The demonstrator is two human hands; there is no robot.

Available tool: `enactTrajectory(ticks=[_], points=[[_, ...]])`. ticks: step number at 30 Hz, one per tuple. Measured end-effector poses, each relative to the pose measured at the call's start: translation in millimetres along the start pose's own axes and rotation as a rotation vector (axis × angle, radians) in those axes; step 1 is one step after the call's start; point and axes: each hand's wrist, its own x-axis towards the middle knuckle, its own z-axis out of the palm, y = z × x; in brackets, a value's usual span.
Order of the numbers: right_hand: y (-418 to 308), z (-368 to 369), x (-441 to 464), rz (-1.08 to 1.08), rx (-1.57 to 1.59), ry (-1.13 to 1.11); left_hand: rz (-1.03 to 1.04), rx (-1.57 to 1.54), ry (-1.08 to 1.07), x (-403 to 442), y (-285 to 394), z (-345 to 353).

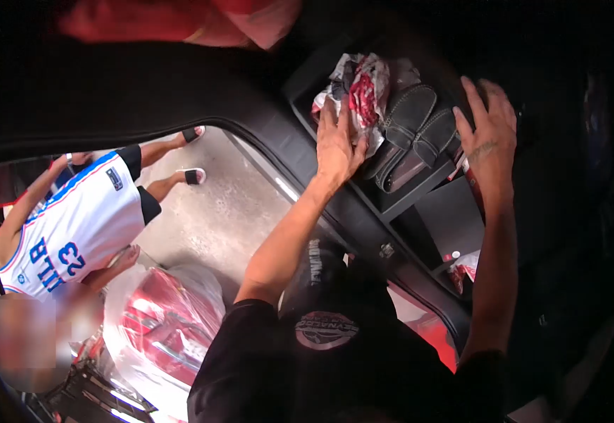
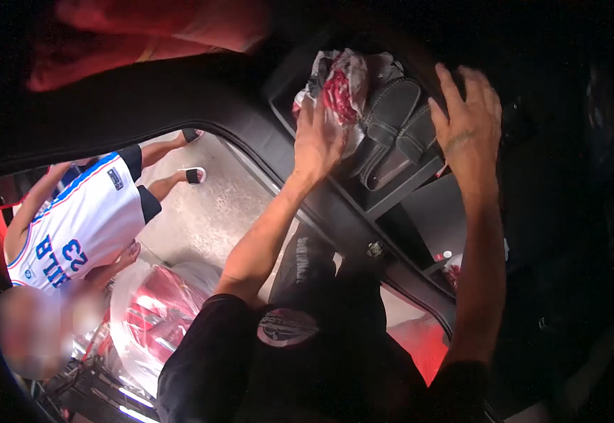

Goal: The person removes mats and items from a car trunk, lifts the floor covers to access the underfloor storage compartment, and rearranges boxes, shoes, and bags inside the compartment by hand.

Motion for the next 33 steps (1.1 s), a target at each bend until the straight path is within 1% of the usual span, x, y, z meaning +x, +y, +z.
enactTrajectory(ticks=[2,3,4,5,6,7,9,10,11,12,14,15,17,18,19,20,21,22,23,24,26,27,28,29,30,31,32,33], points=[[-36.7,-1.2,32.3,-0.083,-0.03,0.127,0.019,-0.015,-0.06,11.9,-0.1,-19.1],[-57.4,10.5,44.2,-0.182,0.068,0.033,0.03,0.11,-0.088,19.3,0.9,-30.9],[-74.7,33.8,47.8,-0.37,0.271,0.115,0.097,0.089,-0.031,31.1,-4.3,-46.4],[-90.6,35.0,54.1,-0.435,0.292,-0.055,0.089,0.081,0.075,52.8,-3.8,-63.7],[-91.1,48.4,50.5,-0.349,0.44,-0.317,0.14,0.165,0.099,73.9,-16.6,-78.0],[-86.2,63.3,54.0,-0.246,0.441,-0.613,0.08,0.246,0.054,97.3,-18.6,-93.0],[-78.1,85.3,34.8,-0.044,0.487,-0.748,0.241,0.384,0.191,149.8,-53.7,-80.0],[-74.7,97.1,21.5,0.046,0.506,-0.806,0.22,0.364,0.007,170.3,-62.6,-77.6],[-72.2,112.1,0.8,0.038,0.509,-0.784,0.804,0.471,0.223,189.1,-143.9,-37.1],[-72.2,123.2,-22.8,-0.023,0.421,-0.684,0.73,0.719,0.308,195.1,-136.0,-26.5],[-75.2,124.7,-29.5,0.147,0.469,-0.719,0.567,1.212,0.486,211.5,-109.4,-10.9],[-71.4,126.0,-26.3,0.107,0.433,-0.69,0.532,1.198,0.025,224.2,-116.2,-20.4],[-65.9,121.4,-22.4,0.044,0.366,-0.644,0.271,0.798,-0.094,247.8,-111.1,-17.9],[-61.4,115.4,-15.8,0.043,0.366,-0.712,0.134,0.598,-0.144,255.5,-111.2,-16.6],[-54.4,110.8,-2.8,0.035,0.362,-0.769,0.363,0.842,-0.094,254.3,-120.9,-18.7],[-49.8,109.6,2.5,0.028,0.361,-0.829,0.358,0.841,-0.068,261.4,-128.8,-18.6],[-36.6,117.6,-12.0,-0.069,0.396,-0.64,0.349,0.84,-0.055,262.7,-132.0,-19.8],[-22.6,107.1,-17.2,-0.107,0.561,-0.512,0.344,0.832,-0.051,262.2,-122.2,-20.2],[-15.4,92.0,-22.8,-0.101,0.586,-0.413,0.279,0.849,-0.074,264.6,-113.3,-20.7],[-9.7,74.5,-29.2,-0.105,0.599,-0.308,0.283,0.846,-0.033,272.6,-111.7,-16.7],[-4.8,56.2,-77.1,0.223,0.632,-0.253,0.263,0.834,0.025,272.0,-125.8,-13.1],[-17.7,42.5,-94.4,0.539,0.687,-0.277,0.467,1.023,0.097,266.3,-140.9,-16.5],[-27.6,38.3,-110.2,0.691,0.655,-0.392,0.682,1.202,0.175,265.3,-133.3,-23.8],[-35.5,41.1,-121.9,0.837,0.616,-0.485,0.274,0.767,-0.042,275.1,-119.5,-21.8],[-38.9,47.0,-127.4,0.975,0.574,-0.562,0.258,0.777,-0.022,278.9,-114.5,-18.7],[-39.0,61.0,-121.8,1.036,0.564,-0.654,0.24,0.788,-0.003,281.6,-115.1,-16.7],[-37.6,71.9,-114.3,1.107,0.558,-0.641,0.217,0.798,0.007,280.0,-117.6,-15.7],[-38.0,76.6,-99.4,1.18,0.553,-0.636,0.361,0.755,0.057,277.0,-125.6,-19.0]])
